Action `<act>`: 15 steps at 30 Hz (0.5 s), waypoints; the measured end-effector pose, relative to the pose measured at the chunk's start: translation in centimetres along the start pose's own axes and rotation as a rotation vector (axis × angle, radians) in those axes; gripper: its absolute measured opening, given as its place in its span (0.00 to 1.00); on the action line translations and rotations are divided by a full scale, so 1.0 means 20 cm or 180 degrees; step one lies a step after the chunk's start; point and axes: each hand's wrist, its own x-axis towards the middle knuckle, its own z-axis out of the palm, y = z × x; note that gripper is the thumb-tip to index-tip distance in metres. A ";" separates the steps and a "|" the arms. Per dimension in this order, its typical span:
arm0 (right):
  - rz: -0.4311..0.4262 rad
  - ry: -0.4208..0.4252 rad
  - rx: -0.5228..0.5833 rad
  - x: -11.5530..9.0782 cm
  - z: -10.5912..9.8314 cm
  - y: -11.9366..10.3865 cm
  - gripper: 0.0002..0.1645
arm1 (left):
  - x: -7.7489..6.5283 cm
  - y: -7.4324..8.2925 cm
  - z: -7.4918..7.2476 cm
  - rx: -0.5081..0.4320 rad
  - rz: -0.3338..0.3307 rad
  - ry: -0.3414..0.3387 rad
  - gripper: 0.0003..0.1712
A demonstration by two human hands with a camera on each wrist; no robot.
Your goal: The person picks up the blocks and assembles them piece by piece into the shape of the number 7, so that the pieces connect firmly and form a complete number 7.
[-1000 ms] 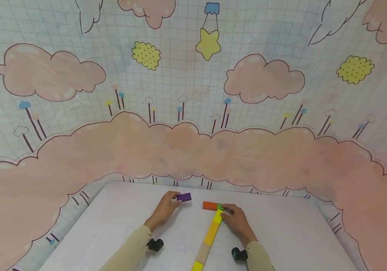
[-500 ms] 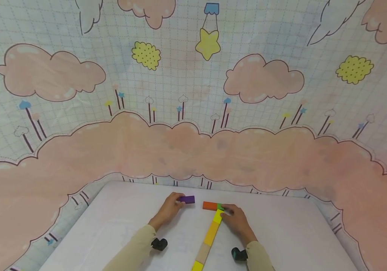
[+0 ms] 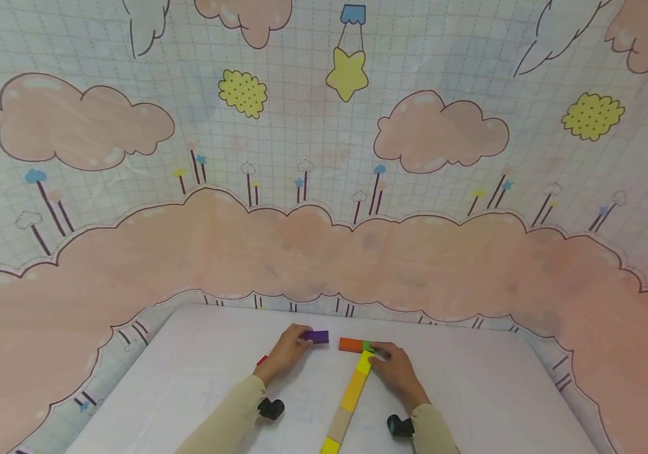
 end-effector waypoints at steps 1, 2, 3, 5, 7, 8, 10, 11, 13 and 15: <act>-0.0001 -0.0001 0.0008 0.00 0.00 0.00 0.22 | 0.00 0.00 0.01 0.0006 -0.0012 -0.0009 0.18; -0.0002 -0.0004 0.0012 0.00 0.00 0.00 0.22 | 0.00 0.00 0.01 0.0011 -0.0016 -0.0015 0.18; -0.0002 -0.0004 0.0013 0.00 0.00 0.00 0.22 | 0.01 -0.01 0.02 0.0023 -0.0010 -0.0015 0.18; 0.0006 -0.0003 0.0017 0.00 0.00 0.00 0.22 | 0.01 -0.01 0.03 0.0045 -0.0012 -0.0030 0.18; 0.0012 0.0005 0.0009 0.00 0.00 0.00 0.22 | 0.02 -0.01 0.04 0.0056 -0.0004 -0.0041 0.18; 0.0018 0.0008 0.0005 0.00 0.00 0.00 0.22 | 0.02 -0.01 0.04 0.0065 0.0024 -0.0039 0.18; 0.0033 0.0015 0.0011 0.00 0.00 0.00 0.22 | 0.02 0.00 0.05 0.0074 0.0041 -0.0051 0.18; 0.0040 0.0017 0.0019 0.00 0.00 0.00 0.22 | 0.02 0.00 0.05 0.0072 0.0042 -0.0060 0.18; 0.0026 0.0022 0.0013 0.00 0.00 -0.01 0.22 | 0.03 0.00 0.06 0.0047 0.0053 -0.0064 0.17; 0.0012 0.0033 0.0002 0.00 0.00 -0.01 0.22 | 0.03 0.01 0.07 0.0031 0.0049 -0.0074 0.18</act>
